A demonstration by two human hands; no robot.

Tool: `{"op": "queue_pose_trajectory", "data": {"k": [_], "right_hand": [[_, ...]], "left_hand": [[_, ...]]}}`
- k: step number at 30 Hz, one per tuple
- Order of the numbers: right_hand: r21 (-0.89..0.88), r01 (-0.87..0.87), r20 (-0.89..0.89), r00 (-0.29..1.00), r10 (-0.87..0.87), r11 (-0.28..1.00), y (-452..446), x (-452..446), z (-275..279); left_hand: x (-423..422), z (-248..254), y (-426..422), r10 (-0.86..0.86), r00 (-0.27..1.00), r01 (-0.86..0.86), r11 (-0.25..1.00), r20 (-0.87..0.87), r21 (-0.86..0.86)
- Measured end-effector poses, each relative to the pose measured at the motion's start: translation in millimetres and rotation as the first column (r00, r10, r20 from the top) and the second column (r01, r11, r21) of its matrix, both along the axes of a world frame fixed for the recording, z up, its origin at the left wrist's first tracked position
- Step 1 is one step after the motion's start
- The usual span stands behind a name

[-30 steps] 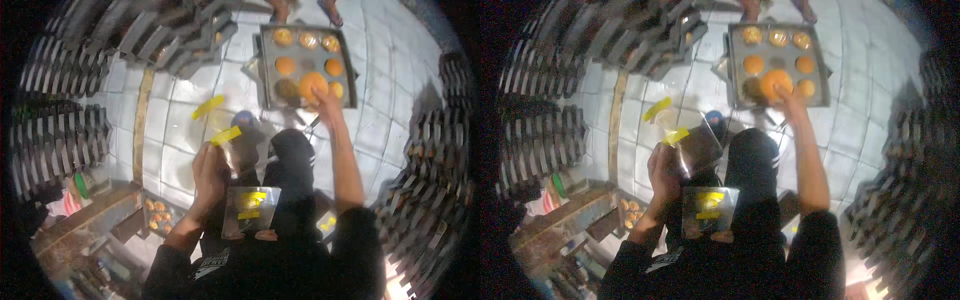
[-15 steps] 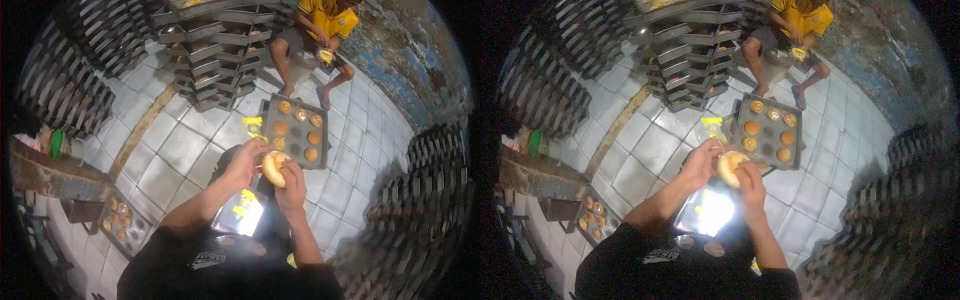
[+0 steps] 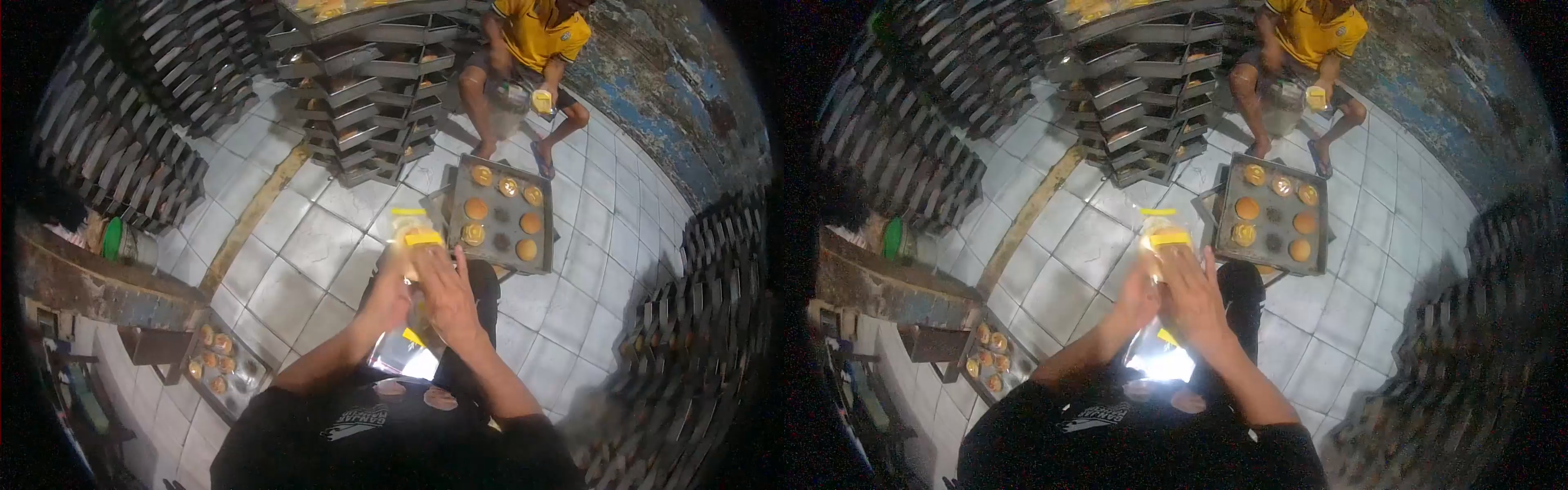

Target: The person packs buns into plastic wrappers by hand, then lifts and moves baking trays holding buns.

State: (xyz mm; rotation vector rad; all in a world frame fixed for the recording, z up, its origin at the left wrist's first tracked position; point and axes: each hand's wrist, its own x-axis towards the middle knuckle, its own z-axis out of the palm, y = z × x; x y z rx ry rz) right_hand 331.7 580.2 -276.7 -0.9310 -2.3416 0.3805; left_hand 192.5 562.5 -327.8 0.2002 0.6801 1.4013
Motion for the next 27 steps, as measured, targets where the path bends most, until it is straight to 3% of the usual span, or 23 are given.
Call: {"op": "queue_pose_trajectory", "data": {"k": [1, 2, 4, 5, 6, 8, 10, 12, 14, 16, 17, 19, 20, 21, 22, 23, 24, 26, 27], "right_hand": [[-0.007, -0.028, -0.015, 0.999, 0.028, 1.0, 1, 0, -5], [-0.014, -0.016, -0.012, 1.0, 0.016, 1.0, 6, -1, -10], [-0.148, 0.073, 0.188, 0.981, -0.044, 0.986, 26, -7, -21], [-0.016, 0.082, 0.143, 0.987, -0.079, 0.997, 35, -4, -38], [-0.021, 0.072, 0.148, 0.987, -0.068, 0.997, 36, -3, -25], [-0.062, -0.045, -0.163, 0.986, 0.035, 0.997, 26, -2, 17], [-0.139, -0.088, -0.209, 0.976, 0.058, 0.986, 18, 1, 21], [-0.391, -0.156, -0.241, 0.968, 0.063, 0.907, 8, -1, 11], [-0.349, -0.233, -0.299, 0.946, 0.128, 0.908, 11, 1, -6], [-0.756, -0.415, -0.379, 0.908, 0.179, 0.506, -1, 5, 13], [-0.647, -0.719, -0.622, 0.691, 0.368, 0.255, -8, 7, 38], [-0.485, -0.868, -0.835, 0.423, 0.351, -0.109, -20, 17, 24], [-0.564, -0.822, -0.761, 0.554, 0.338, 0.076, -21, 23, 27], [-0.685, -0.592, -0.635, 0.771, 0.05, 0.425, -16, 18, 14], [-0.743, -0.216, -0.496, 0.813, -0.305, 0.634, -10, 9, 0], [-0.434, -0.01, -0.437, 0.877, -0.201, 0.901, -3, 2, 6], [-0.022, 0.273, -0.332, 0.905, -0.265, 0.962, 4, -4, 12], [0.129, -0.067, -0.276, 0.956, 0.101, 0.989, -8, -5, 13], [0.064, -0.074, -0.242, 0.966, 0.087, 0.995, -5, -5, 11]], "left_hand": [[-15, 4, 20, -0.039, 0.989, 0.02, 0.991, 0.141, 0.136], [-11, 3, 30, -0.049, 0.988, 0.031, 0.991, 0.144, 0.129], [18, -2, 40, 0.086, 0.992, -0.084, 0.996, -0.095, 0.018], [38, 14, 39, 0.278, 0.951, -0.272, 0.96, -0.138, 0.06], [34, 10, 43, 0.286, 0.949, -0.282, 0.958, -0.135, 0.053], [19, -3, 53, 0.152, 0.984, -0.145, 0.986, 0.092, -0.079], [3, 11, 56, 0.095, 0.977, -0.089, 0.995, 0.189, -0.045], [-2, 6, 60, 0.073, 0.933, -0.041, 0.994, 0.352, -0.097], [-2, 0, 61, 0.014, 0.966, 0.003, 0.998, 0.257, -0.066], [-9, -18, 67, 0.013, 0.973, 0.014, 0.993, 0.23, -0.118], [-19, -17, 69, 0.014, 0.975, 0.014, 0.992, 0.223, -0.122], [-43, -14, 65, 0.127, 0.985, -0.127, 0.992, 0.116, -0.006], [-52, -14, 56, 0.134, 0.984, -0.134, 0.991, 0.121, -0.009], [-60, -14, 44, 0.018, 0.976, -0.036, 0.996, 0.215, 0.082], [-61, -11, 30, -0.106, 0.95, 0.054, 0.983, 0.295, 0.177], [-42, 20, 11, -0.103, 0.976, 0.088, 0.993, 0.193, 0.084], [-38, 19, -1, -0.283, 0.865, 0.235, 0.958, 0.415, 0.164], [-43, -1, 1, -0.259, 0.904, 0.268, 0.963, 0.339, 0.02], [-46, -2, 4, -0.267, 0.902, 0.276, 0.961, 0.339, 0.019]]}}
